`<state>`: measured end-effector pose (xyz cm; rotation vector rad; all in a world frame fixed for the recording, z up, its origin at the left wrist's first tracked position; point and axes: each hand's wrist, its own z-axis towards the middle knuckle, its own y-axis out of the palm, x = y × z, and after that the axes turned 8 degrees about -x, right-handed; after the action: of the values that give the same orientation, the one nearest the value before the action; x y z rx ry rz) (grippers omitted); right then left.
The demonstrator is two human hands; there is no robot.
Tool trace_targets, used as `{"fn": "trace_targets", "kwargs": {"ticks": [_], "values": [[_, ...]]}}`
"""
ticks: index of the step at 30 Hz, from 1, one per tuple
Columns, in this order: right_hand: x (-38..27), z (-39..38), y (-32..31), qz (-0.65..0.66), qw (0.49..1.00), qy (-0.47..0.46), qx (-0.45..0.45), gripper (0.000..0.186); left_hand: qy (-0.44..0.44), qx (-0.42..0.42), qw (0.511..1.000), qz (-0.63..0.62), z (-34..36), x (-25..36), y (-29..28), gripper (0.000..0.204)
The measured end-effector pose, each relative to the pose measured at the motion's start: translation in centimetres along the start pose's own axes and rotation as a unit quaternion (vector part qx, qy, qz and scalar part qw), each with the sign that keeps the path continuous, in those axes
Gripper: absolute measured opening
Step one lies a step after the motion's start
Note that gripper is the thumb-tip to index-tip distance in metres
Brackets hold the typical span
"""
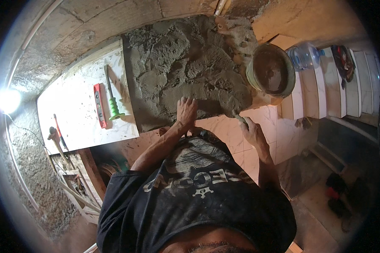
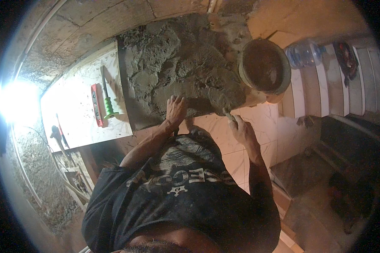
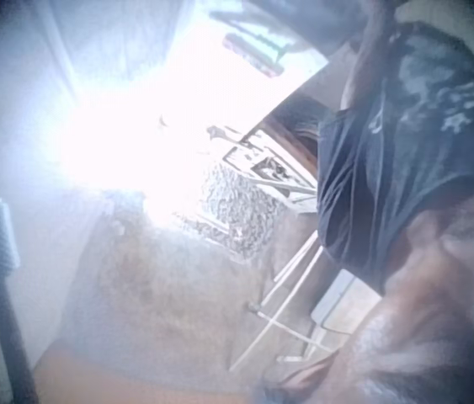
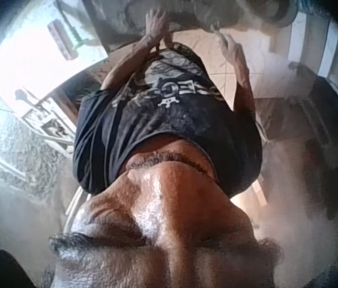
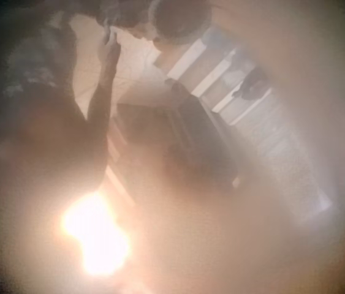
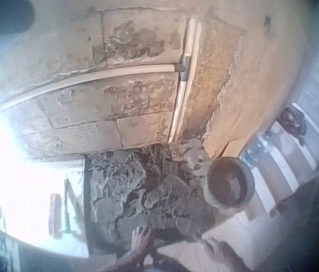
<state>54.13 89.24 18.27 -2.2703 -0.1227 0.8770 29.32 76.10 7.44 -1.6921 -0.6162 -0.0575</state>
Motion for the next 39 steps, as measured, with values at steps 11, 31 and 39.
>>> {"fn": "trace_targets", "kwargs": {"ticks": [11,31,39], "values": [[0.2,-1.5,1.2,0.065,0.998,0.017,-0.012,0.031,-0.083,0.001,0.995,-0.057,0.4,0.2,1.1,0.021],[-2.6,1.4,3.2,-0.077,0.994,-0.047,-0.055,0.03,-0.035,0.102,0.948,-0.3,10.5,-1.8,-10.9,0.026],[-4.1,4.9,1.1,-0.151,0.981,-0.094,-0.074,0.031,-0.118,0.084,0.96,-0.242,-2.5,-4.9,-1.9,0.022]]}}
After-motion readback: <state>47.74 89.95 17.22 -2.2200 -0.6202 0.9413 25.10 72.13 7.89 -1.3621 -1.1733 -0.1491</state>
